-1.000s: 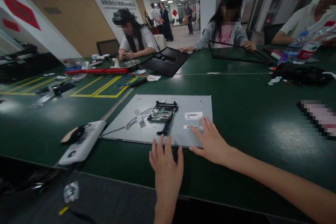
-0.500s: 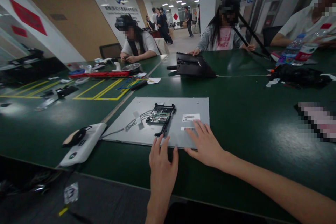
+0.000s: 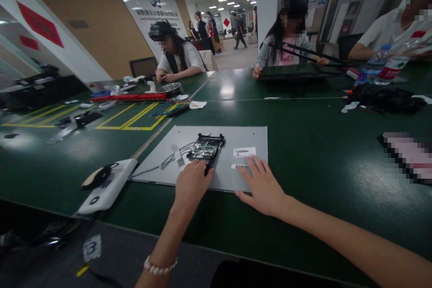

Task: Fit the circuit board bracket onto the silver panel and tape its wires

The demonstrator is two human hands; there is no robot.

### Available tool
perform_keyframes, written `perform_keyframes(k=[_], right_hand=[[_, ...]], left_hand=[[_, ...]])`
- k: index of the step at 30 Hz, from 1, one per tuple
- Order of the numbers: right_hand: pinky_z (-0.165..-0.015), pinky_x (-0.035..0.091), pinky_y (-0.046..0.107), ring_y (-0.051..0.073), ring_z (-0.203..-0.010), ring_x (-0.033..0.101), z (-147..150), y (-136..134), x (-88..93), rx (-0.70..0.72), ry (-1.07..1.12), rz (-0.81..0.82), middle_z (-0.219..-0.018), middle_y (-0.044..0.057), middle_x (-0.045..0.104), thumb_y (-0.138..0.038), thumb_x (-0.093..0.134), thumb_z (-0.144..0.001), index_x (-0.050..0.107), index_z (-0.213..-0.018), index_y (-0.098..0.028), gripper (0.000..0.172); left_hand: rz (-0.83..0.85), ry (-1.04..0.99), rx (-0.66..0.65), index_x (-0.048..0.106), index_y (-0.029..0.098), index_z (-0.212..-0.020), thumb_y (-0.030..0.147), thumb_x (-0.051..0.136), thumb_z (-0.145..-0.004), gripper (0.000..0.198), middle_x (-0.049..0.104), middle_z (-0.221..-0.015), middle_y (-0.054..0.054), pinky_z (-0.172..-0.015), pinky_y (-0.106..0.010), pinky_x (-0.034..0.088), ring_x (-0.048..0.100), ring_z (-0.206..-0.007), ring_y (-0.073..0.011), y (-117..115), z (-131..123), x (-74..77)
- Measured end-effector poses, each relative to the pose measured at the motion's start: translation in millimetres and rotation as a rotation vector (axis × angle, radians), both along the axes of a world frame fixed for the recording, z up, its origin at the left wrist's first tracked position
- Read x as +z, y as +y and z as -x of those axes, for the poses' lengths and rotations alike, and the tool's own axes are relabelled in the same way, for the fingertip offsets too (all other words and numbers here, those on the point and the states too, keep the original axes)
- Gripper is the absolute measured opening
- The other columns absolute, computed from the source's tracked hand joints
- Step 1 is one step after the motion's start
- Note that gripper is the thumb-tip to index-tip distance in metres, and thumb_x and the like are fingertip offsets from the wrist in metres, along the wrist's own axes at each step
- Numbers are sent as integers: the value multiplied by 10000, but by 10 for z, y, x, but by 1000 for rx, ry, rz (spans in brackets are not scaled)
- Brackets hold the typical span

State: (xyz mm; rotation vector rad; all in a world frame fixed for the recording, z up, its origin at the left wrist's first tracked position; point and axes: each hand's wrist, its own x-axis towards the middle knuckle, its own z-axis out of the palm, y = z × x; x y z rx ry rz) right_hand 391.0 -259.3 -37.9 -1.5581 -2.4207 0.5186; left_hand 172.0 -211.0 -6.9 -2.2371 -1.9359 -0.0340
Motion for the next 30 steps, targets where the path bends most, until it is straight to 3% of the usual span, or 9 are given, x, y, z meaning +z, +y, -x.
perform_keyframes(k=[9, 14, 21, 30], right_hand=[[-1192, 63, 536, 374, -1504, 76, 2, -3, -5, -4, 9, -1, -1641, 161, 178, -647, 370, -931, 340, -1535, -181, 763], [-1189, 73, 536, 376, -1503, 74, 1, -5, -1, -1, 16, -4, -1637, 180, 174, -652, 358, -933, 346, -1533, -169, 770], [-1188, 71, 541, 378, -1503, 73, 1, -1, -15, -5, 21, -2, -1637, 183, 174, -647, 379, -926, 348, -1531, -174, 769], [-1191, 68, 539, 370, -1505, 64, 2, 9, -16, 2, 27, 7, -1647, 151, 158, -653, 370, -928, 333, -1538, -185, 770]], left_hand=[[46, 45, 41, 662, 171, -933, 339, 444, -920, 275, 696, -1027, -125, -759, -336, 498, 655, -964, -276, 649, 186, -48], [20, 39, 84, 668, 163, -921, 349, 448, -915, 288, 699, -1032, -138, -759, -353, 505, 657, -963, -294, 857, 240, -78], [-29, 24, 92, 663, 151, -932, 333, 444, -913, 285, 685, -1045, -156, -759, -366, 507, 651, -958, -304, 866, 227, -116], [-21, 15, 49, 662, 178, -932, 348, 448, -925, 273, 686, -1034, -130, -768, -349, 493, 644, -973, -284, 642, 261, -103]])
